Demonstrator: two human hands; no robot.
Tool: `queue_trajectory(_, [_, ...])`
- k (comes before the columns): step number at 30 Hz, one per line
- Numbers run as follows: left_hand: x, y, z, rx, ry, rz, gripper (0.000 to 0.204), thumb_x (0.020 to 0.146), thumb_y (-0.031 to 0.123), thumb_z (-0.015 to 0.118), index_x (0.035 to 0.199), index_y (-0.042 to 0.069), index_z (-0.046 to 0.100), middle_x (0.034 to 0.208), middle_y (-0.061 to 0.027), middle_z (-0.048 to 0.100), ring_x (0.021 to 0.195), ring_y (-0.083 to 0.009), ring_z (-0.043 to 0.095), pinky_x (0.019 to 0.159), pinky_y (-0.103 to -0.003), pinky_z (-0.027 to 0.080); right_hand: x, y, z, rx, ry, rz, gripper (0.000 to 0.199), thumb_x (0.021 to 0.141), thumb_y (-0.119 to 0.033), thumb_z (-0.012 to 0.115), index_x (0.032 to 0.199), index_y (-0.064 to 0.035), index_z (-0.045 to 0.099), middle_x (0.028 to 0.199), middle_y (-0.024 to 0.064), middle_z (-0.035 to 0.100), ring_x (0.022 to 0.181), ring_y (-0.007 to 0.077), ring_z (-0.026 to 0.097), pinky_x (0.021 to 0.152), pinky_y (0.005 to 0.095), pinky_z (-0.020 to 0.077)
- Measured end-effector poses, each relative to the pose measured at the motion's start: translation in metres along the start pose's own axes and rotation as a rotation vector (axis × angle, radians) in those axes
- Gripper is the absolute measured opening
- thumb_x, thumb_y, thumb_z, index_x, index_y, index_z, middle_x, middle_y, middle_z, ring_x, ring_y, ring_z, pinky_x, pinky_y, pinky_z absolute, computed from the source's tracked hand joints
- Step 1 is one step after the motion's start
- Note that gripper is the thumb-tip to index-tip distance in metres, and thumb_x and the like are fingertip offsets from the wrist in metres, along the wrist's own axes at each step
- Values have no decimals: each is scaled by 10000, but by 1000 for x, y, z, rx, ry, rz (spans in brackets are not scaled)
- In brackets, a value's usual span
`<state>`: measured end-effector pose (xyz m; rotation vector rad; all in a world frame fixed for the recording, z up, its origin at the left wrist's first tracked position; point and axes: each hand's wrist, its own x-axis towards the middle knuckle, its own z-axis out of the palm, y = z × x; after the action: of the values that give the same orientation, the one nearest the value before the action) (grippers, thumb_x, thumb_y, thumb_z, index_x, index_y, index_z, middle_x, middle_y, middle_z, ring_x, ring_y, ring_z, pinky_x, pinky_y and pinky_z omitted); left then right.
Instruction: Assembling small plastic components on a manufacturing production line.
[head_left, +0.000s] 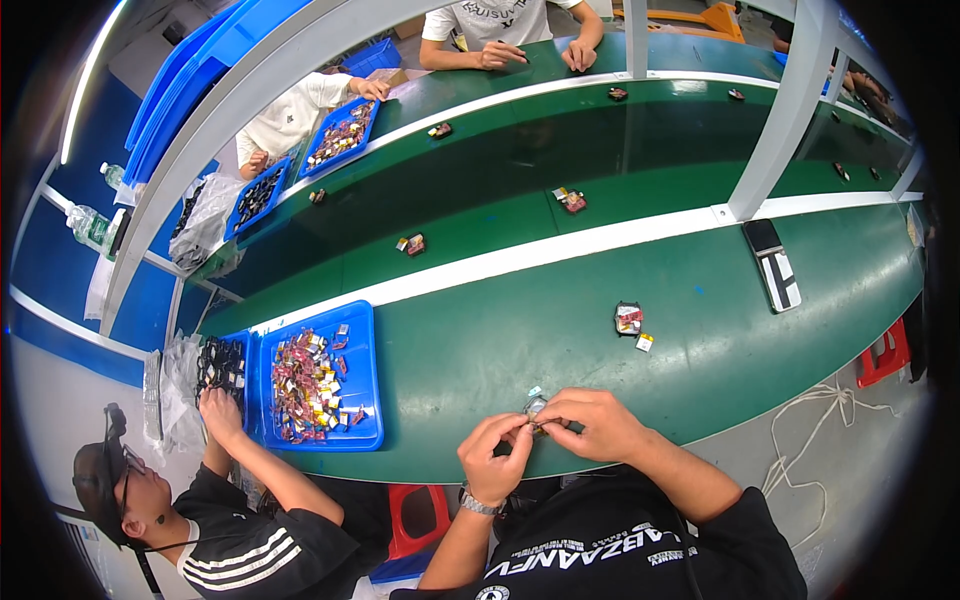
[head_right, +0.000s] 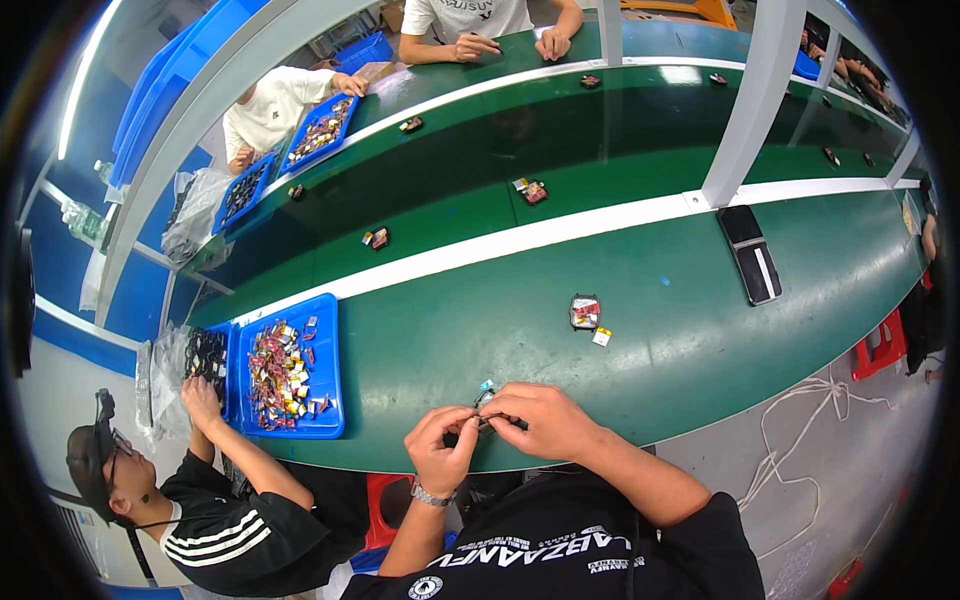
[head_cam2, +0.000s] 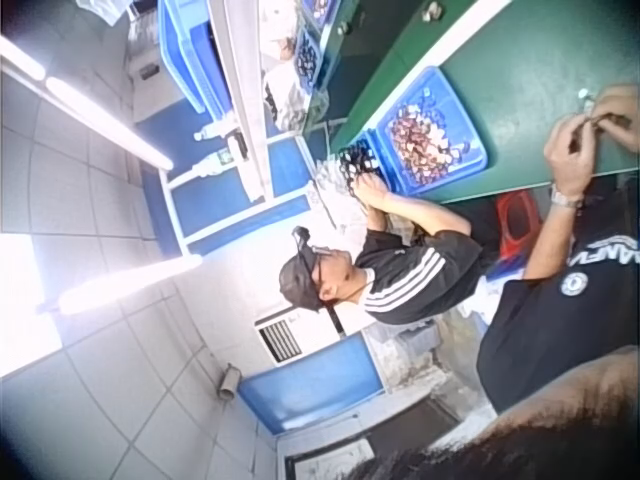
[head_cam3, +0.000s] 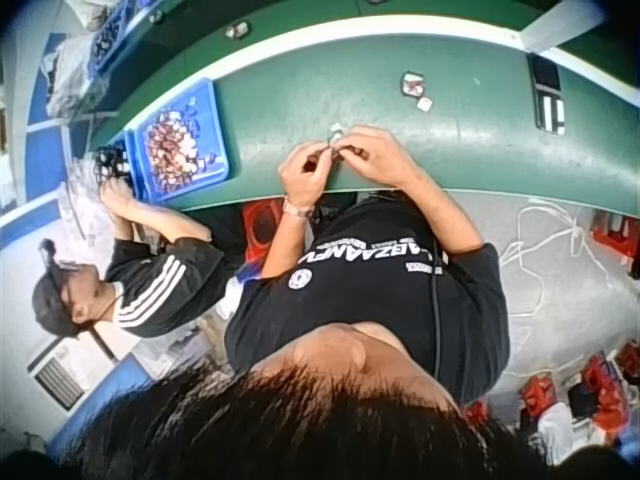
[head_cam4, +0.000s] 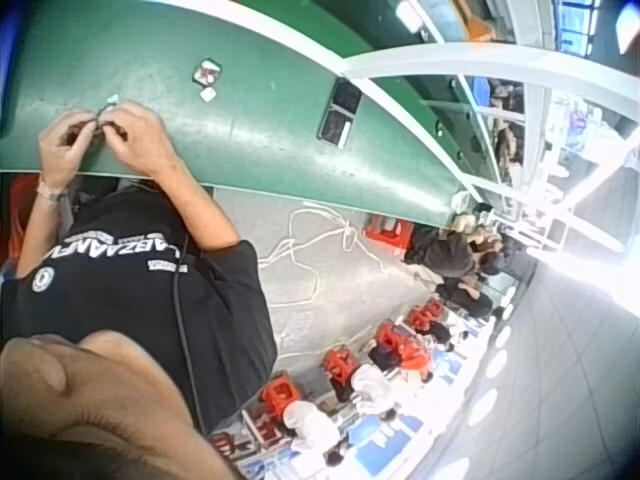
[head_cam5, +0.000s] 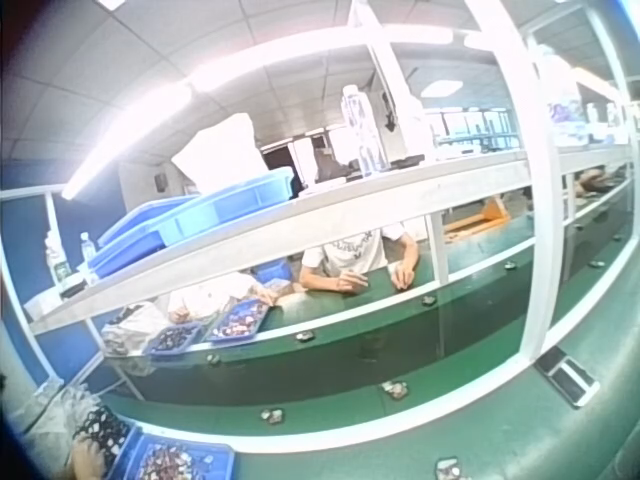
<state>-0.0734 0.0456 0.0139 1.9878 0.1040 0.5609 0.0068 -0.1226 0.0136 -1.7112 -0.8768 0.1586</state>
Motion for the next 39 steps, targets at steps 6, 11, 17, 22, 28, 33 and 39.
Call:
queue_trajectory(6, [2,2,-2,61,-36,63,113,766,-65,715,868,-19,708,821,-105,699,639,-126,634,578,-235,508,0,-1,0,35,-22,27,148,827,-51,703,975,-40,699,904,91,679,762,242,667,652,325,545])
queue_trajectory(11, [-2,-2,-2,59,-50,98,147,757,-35,736,899,-7,709,841,-97,698,614,-133,630,558,-241,511,-1,1,1,6,-9,5,140,837,-86,715,971,-47,703,909,78,678,754,243,661,649,327,534])
queue_trajectory(17, [11,10,-13,155,-195,47,298,781,21,704,1076,7,670,1016,-109,661,760,-212,623,619,-293,507,-3,-2,-4,33,-12,87,117,846,-89,706,960,-61,711,922,69,677,776,251,662,675,340,533])
queue_trajectory(22, [13,4,-13,370,-262,109,309,811,89,690,1112,23,663,1036,-114,618,852,-276,615,656,-349,505,-9,-3,-12,47,-65,43,101,840,-89,710,938,-66,718,952,69,674,831,252,661,727,345,535])
queue_trajectory(28, [17,14,-12,327,-395,-9,194,798,51,716,975,10,648,873,-81,630,649,-169,577,603,-295,466,-12,-6,-25,50,-195,25,132,833,-92,714,964,-79,716,1020,64,662,952,252,643,826,364,522])
queue_trajectory(33, [9,7,-15,44,-370,-253,146,849,32,677,979,3,618,780,-97,680,600,-117,626,541,-238,472,34,-13,-80,-171,-206,5,267,818,-165,707,1067,-75,677,1043,126,657,1017,317,624,906,406,500])
queue_trajectory(39, [6,-19,-10,-289,-237,-268,230,859,-18,667,1083,-28,617,880,-90,717,682,-53,627,588,-212,493,142,73,-139,-812,421,254,518,810,-252,744,1233,-13,565,1157,182,581,1123,366,541,951,447,468])
